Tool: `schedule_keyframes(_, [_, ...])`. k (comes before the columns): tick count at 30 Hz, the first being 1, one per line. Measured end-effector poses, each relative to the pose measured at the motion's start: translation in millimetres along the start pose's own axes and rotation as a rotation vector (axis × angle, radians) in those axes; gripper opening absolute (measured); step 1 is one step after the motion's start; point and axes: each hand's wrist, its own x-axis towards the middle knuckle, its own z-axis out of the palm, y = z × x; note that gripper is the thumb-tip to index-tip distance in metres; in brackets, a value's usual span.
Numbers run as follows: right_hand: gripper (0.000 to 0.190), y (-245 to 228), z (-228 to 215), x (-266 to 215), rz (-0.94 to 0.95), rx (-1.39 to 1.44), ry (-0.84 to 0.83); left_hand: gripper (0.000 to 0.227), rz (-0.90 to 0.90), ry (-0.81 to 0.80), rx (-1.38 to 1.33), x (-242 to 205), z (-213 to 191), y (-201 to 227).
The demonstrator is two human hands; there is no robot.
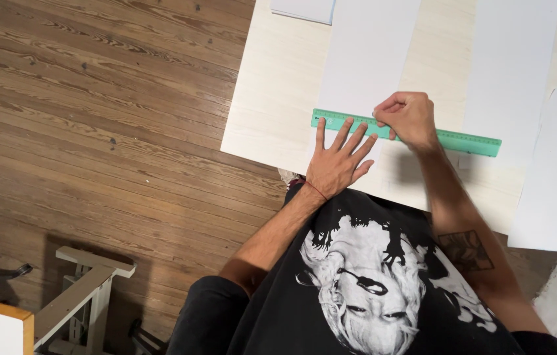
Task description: Measuring and cutting strips of paper using a ruler and scissors on a workshop table
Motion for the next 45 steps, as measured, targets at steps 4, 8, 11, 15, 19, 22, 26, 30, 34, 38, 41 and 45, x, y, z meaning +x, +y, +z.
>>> schedule_keyframes(4, [0.016, -2, 1, 1, -0.004, -0.031, -0.003, 0.052, 0.005, -0.005, 0.0, 1, -2, -1])
schedule_keyframes(8, [0.017, -3, 0, 0, 0.008, -0.035, 0.001, 0.053, 0.007, -0.011, -0.004, 1, -4, 0])
schedule_keyframes(11, [0.018, -3, -2, 0, 0.005, -0.039, -0.013, 0.053, -0.002, -0.021, 0.001, 0, -3, 1])
schedule_keyframes(15, [0.019, -3, 2, 3, -0.02, -0.039, 0.003, 0.053, -0.005, -0.029, -0.009, 0, -4, 0])
schedule_keyframes(19, [0.017, -6, -1, -1, -0.015, -0.067, -0.043, 0.053, -0.002, -0.023, -0.004, 0, -4, 0])
schedule_keyframes(22, [0.019, 0, -6, 5, -0.027, 0.007, -0.009, 0.053, 0.006, -0.018, -0.005, 1, -2, 1])
schedule_keyframes(26, [0.027, 8, -23, 19, -0.088, 0.32, 0.074, 0.054, -0.006, -0.023, -0.003, -2, -2, -1])
schedule_keyframes(30, [0.024, 14, -51, 7, -0.223, -0.034, -0.002, 0.053, 0.017, -0.034, -0.027, -2, -8, -1])
schedule_keyframes(34, [0.028, -1, -28, -63, -0.125, -0.38, -0.128, 0.053, 0.04, -0.061, -0.031, -15, -5, -6])
schedule_keyframes(38, [0.022, 59, -8, -97, -0.699, -0.492, -0.029, 0.036, 0.253, 0.042, -0.132, -28, 8, -20])
schedule_keyframes(41, [0.019, 60, -8, -104, -0.76, -0.604, 0.033, 0.038, 0.317, 0.0, -0.193, -28, 4, -27])
schedule_keyframes(45, [0.038, 51, -16, -76, -0.65, -0.649, 0.116, 0.035, 0.383, -0.057, -0.273, -25, 3, -26])
